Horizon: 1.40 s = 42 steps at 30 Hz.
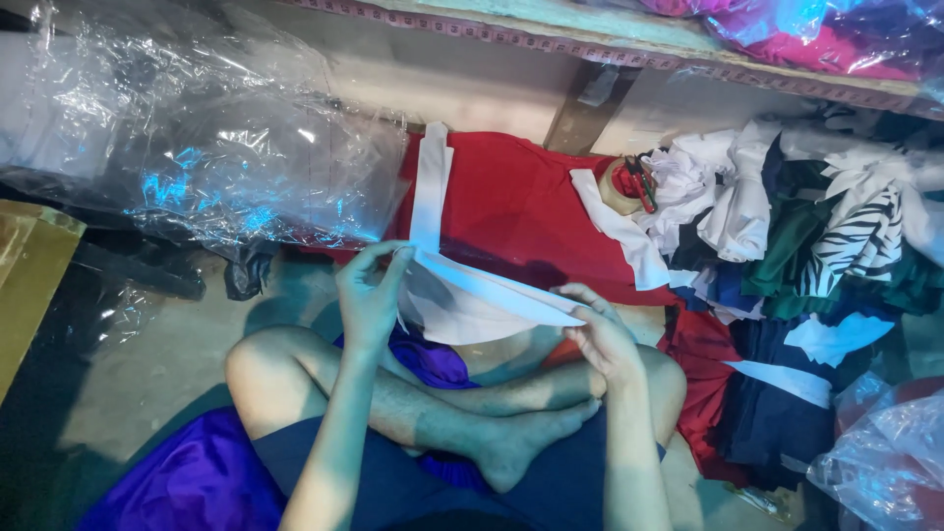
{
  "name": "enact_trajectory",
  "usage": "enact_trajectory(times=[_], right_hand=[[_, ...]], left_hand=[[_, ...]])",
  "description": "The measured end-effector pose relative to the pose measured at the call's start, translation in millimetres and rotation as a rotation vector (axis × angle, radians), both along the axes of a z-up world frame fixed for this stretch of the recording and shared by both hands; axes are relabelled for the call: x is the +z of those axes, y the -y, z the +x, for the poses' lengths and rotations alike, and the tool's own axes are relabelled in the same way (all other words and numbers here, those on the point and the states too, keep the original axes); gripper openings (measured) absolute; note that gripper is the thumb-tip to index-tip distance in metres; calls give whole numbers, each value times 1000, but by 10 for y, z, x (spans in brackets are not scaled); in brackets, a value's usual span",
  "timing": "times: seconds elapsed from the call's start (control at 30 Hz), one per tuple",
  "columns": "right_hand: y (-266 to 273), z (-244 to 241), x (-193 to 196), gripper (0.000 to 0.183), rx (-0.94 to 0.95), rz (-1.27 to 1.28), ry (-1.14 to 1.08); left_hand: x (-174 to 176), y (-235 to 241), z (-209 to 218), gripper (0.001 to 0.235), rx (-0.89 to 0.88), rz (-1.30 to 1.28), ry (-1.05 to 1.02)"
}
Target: The person sits cross-legged on the floor and folds a white piece of fabric on top of a red cloth. They repeatedly fold the fabric into a smaller rectangle and place it on the red cloth.
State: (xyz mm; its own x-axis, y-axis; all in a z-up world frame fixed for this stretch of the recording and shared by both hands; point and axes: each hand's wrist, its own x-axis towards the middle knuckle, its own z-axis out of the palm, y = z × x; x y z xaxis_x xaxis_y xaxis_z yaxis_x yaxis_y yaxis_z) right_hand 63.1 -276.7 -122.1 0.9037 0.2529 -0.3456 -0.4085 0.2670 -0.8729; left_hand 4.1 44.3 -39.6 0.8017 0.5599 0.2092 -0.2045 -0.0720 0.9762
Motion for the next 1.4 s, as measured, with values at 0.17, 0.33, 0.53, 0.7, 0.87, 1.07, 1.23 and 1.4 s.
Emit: enact_trajectory(times=[0.17, 0.33, 0.53, 0.7, 0.87, 1.07, 1.23, 1.4], right_hand=[[145, 105, 392, 37, 61, 114, 126], [310, 179, 172, 34, 75, 116, 116], [408, 168, -152, 36, -2, -529, 157], [208, -32, 435, 27, 177, -432, -25], [352, -80, 320, 39, 331, -78, 82], [564, -18, -47, 41, 369, 158, 139], [498, 6, -121, 34, 315, 212, 138], [219, -105, 292, 43, 261, 102, 171]], left_hand=[[-317, 59, -41, 8, -14, -178, -57], [-281, 84, -80, 7, -24, -216, -96], [-66, 57, -69, 36, -72, -103, -67], [-211, 35, -21, 20, -35, 2, -104], [-180, 28, -15, 13, 38, -89, -95], [-262, 15, 30, 12, 51, -110, -89], [-382, 3, 30, 11, 12, -172, -76], [-424, -26, 12, 11, -35, -132, -4]])
